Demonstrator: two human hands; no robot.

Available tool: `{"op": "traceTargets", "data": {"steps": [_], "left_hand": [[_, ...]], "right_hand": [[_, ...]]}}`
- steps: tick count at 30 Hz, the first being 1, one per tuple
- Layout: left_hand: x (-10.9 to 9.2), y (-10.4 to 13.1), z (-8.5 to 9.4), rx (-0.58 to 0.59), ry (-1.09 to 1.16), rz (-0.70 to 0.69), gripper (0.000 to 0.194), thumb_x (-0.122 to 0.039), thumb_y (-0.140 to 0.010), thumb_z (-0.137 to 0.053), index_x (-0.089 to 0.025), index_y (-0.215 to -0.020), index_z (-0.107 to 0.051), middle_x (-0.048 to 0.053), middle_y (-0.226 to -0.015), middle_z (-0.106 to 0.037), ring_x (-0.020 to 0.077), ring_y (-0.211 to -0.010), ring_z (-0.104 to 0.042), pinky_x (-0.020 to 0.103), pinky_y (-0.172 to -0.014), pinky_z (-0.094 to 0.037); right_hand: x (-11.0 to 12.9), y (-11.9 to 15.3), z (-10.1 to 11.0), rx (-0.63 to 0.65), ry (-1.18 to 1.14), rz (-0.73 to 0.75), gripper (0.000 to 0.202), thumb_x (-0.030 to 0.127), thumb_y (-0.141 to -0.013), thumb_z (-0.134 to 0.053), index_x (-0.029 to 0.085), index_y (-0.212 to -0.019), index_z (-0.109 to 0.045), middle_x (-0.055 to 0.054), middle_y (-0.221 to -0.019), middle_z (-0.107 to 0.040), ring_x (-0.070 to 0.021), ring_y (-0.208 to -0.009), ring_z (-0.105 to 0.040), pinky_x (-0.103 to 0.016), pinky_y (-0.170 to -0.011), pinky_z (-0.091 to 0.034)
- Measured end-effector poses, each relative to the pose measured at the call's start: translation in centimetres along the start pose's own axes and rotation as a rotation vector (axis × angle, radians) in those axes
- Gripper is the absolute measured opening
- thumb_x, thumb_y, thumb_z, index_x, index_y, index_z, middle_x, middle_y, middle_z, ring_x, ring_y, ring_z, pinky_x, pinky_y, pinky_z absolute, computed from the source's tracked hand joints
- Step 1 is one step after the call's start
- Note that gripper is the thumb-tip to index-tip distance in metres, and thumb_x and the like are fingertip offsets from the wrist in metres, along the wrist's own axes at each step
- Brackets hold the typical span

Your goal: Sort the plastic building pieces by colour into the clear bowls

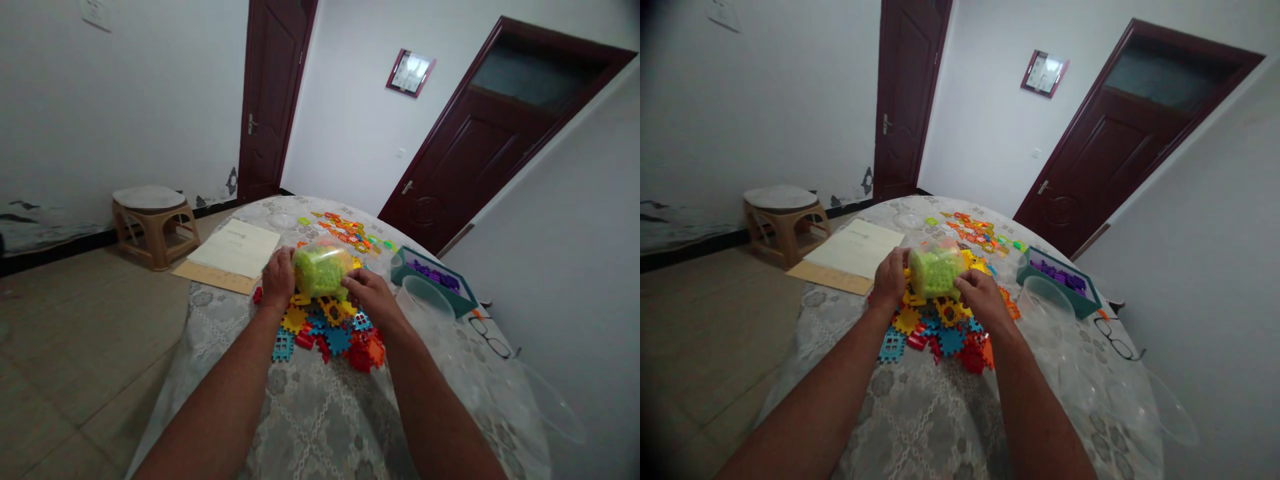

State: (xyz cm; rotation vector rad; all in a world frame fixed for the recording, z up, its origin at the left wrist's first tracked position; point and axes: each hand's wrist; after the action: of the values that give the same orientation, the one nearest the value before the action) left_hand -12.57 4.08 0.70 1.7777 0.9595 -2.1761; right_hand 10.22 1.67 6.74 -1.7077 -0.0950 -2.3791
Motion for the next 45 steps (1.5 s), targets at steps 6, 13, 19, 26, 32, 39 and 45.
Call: {"op": "traceTargets", "data": {"steps": [6, 13, 19, 26, 32, 39, 45], "left_hand": [[0.3, 0.4, -0.4, 0.024, -0.124, -0.094, 0.051, -0.044, -0.11, -0.026, -0.023, -0.108, -0.073, 0.012, -0.116, -0.079, 0.0277, -0.114, -0.071, 0.043, -0.104, -0.053], [1.3, 0.7, -1.2, 0.039, -0.223, -0.329, 0.041, -0.034, -0.11, -0.031, -0.022, -0.107, -0.071, 0.013, -0.108, -0.076, 0.0275, -0.109, -0.07, 0.044, -0.101, -0.054], [1.1, 1.1, -1.6, 0.117, -0.317, -0.49, 0.041, -0.036, -0.11, -0.033, -0.018, -0.114, -0.069, 0.017, -0.116, -0.076, 0.0292, -0.115, -0.069, 0.048, -0.109, -0.051], [1.0, 1.1, -2.2, 0.159, -0.376, -0.531, 0.042, -0.044, -0.107, -0.037, -0.02, -0.113, -0.071, 0.016, -0.117, -0.077, 0.0313, -0.117, -0.069, 0.05, -0.112, -0.049], [1.2, 0.6, -2.4, 0.124, -0.478, -0.586, 0.04, -0.047, -0.104, -0.043, -0.02, -0.112, -0.072, 0.012, -0.116, -0.078, 0.0302, -0.112, -0.069, 0.052, -0.109, -0.053], [0.3, 1.1, -2.3, 0.135, -0.525, -0.635, 0.028, -0.045, -0.101, -0.046, -0.028, -0.105, -0.067, 0.004, -0.111, -0.078, 0.0281, -0.112, -0.069, 0.052, -0.11, -0.053], [-0.2, 1.4, -2.2, 0.151, -0.524, -0.651, 0.024, -0.043, -0.097, -0.048, -0.03, -0.106, -0.067, 0.004, -0.113, -0.078, 0.0309, -0.116, -0.068, 0.054, -0.112, -0.052]], "right_hand": [[-1.1, -0.5, -0.1, -0.02, -0.458, -0.109, 0.041, 0.048, -0.071, -0.092, 0.02, -0.086, -0.065, 0.006, -0.065, -0.059, -0.0075, -0.051, -0.047, -0.019, -0.047, -0.034], [-0.2, -0.9, 0.4, 0.022, -0.812, -0.19, 0.043, 0.035, -0.071, -0.093, 0.022, -0.084, -0.054, 0.007, -0.073, -0.059, -0.0051, -0.051, -0.041, -0.015, -0.043, -0.032], [2.9, 1.5, 3.5, -0.017, -0.831, -0.04, 0.038, 0.033, -0.075, -0.091, 0.023, -0.085, -0.055, 0.007, -0.076, -0.059, -0.0055, -0.051, -0.037, -0.016, -0.043, -0.033], [5.2, 7.1, 16.2, -0.543, -0.118, 0.301, 0.031, 0.048, -0.084, -0.083, 0.023, -0.092, -0.066, 0.005, -0.069, -0.06, -0.0106, -0.055, -0.05, -0.022, -0.051, -0.04], [2.9, 12.0, 27.0, -0.864, 0.998, 0.165, 0.022, 0.04, -0.098, -0.064, 0.019, -0.097, -0.072, -0.005, -0.085, -0.074, -0.0202, -0.074, -0.066, -0.034, -0.078, -0.05], [-3.0, 13.1, 30.5, -0.543, 1.51, -0.315, 0.032, 0.035, -0.107, -0.048, 0.019, -0.116, -0.074, -0.015, -0.122, -0.076, -0.0267, -0.106, -0.071, -0.034, -0.09, -0.05], [-5.4, 12.6, 29.8, -0.352, 1.533, -0.523, 0.033, 0.034, -0.108, -0.047, 0.021, -0.116, -0.076, -0.015, -0.121, -0.078, -0.0267, -0.108, -0.073, -0.032, -0.085, -0.051]]}}
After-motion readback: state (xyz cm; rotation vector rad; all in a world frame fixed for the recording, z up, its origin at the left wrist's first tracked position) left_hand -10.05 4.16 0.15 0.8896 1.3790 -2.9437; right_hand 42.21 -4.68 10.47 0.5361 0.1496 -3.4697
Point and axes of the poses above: each hand's wrist, its own y-axis away from the middle knuckle, its own z-axis out of the back of the hand, x = y × z
